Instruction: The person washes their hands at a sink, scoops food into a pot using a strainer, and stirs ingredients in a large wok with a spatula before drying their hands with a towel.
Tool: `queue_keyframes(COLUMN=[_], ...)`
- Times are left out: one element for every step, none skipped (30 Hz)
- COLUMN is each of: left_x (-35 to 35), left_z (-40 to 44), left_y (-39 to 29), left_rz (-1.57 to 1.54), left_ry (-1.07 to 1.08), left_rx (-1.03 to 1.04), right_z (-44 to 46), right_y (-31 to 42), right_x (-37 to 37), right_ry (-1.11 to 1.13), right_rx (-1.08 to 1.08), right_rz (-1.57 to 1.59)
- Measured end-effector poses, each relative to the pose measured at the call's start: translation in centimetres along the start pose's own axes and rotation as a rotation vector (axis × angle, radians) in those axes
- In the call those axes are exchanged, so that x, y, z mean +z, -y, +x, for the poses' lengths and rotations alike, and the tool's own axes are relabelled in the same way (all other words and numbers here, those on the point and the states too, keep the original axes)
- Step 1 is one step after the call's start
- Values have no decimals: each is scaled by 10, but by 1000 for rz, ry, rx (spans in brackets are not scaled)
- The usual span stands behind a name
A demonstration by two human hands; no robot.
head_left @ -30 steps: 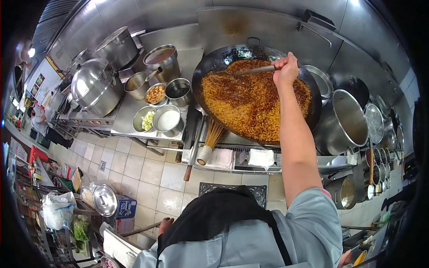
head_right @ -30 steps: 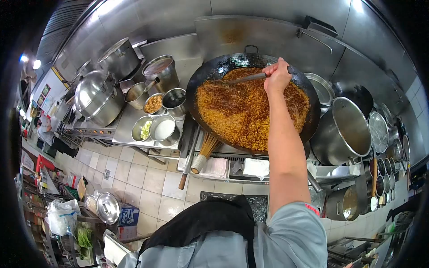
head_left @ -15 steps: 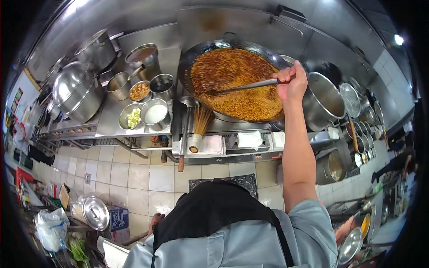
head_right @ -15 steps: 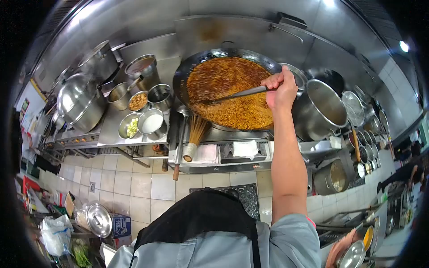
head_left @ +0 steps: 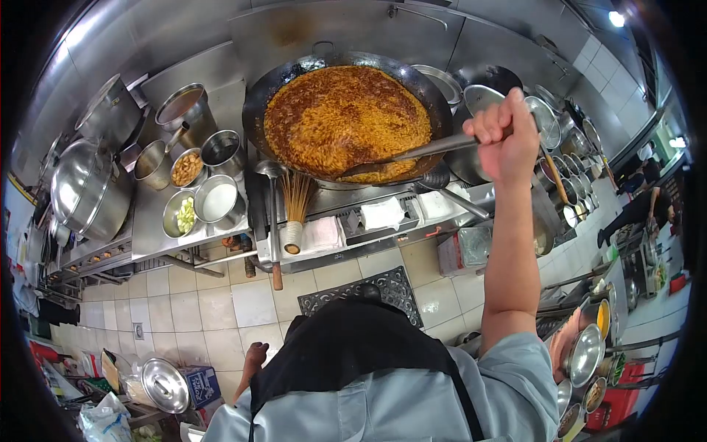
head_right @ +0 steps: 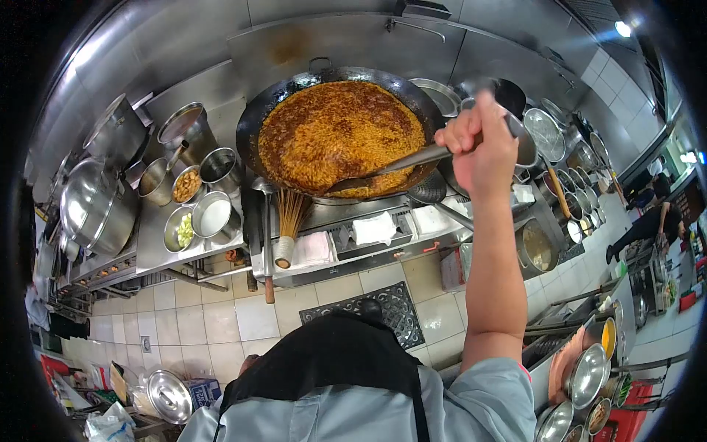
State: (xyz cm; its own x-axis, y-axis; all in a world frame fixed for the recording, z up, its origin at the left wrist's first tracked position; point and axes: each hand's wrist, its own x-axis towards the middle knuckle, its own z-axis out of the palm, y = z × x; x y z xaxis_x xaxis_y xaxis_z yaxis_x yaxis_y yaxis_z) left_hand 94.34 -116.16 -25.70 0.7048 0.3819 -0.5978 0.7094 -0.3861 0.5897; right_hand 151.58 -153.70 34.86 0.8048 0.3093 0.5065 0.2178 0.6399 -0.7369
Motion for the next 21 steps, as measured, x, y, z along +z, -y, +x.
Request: queue_keyframes(left_x=[2,6,10,12,12,10,8,16,21,22,25,27,28,28,28,32,33,34,32,32,32], left_z=[1,3,6,11,8,1,-5,0,3,3,0,-5,-9,-12,-15,-15,-17,-17,-21,-22,-23], left_y=[-1,-5,-9,-15,-22,-30,-39,-22,-13,-18,-17,-22,-30,-36,-34,-33,-36,-40,-69,-78,-87], left_rz=[223,91,-42,-176,-178,-179,-180,-85,12,107,-42,-107,-174,-242,-116,-74,-31,11,-230,-246,-260], left_ry=[-71,-85,-102,-122,-94,-67,-39,-25,-15,-11,-18,-42,-68,-95,-50,-55,-59,-64,-146,-152,-158], left_rx=[87,-52,-193,-331,-320,-308,-296,-243,-189,-136,-245,-314,-381,-449,-310,-295,-282,-268,-583,-589,-594], right_z=[-2,-4,-5,-5,-6,-5,-4,0,3,7,14,21,31,40,50,60,71,83,94,105,115], right_y=[-11,-23,-35,-48,-61,-74,-89,-103,-117,-130,-144,-156,-169,-182,-195,-208,-220,-230,-240,-249,-258], right_x=[-7,-14,-19,-24,-29,-34,-37,-41,-45,-47,-46,-46,-48,-51,-52,-51,-50,-48,-46,-45,-43], right_ry=[1,3,19,30,40,49,54,71,88,105,94,98,105,112,108,104,100,96,93,87,109], right_rx=[-2,1,-12,-26,-37,-50,-61,-70,-78,-87,-105,-116,-124,-131,-137,-144,-149,-154,-159,-162,-153], right_rz=[-3,-4,8,-2,-11,-20,8,1,-4,-9,-17,-35,-35,-36,-40,-42,-44,-61,-78,-95,-86])
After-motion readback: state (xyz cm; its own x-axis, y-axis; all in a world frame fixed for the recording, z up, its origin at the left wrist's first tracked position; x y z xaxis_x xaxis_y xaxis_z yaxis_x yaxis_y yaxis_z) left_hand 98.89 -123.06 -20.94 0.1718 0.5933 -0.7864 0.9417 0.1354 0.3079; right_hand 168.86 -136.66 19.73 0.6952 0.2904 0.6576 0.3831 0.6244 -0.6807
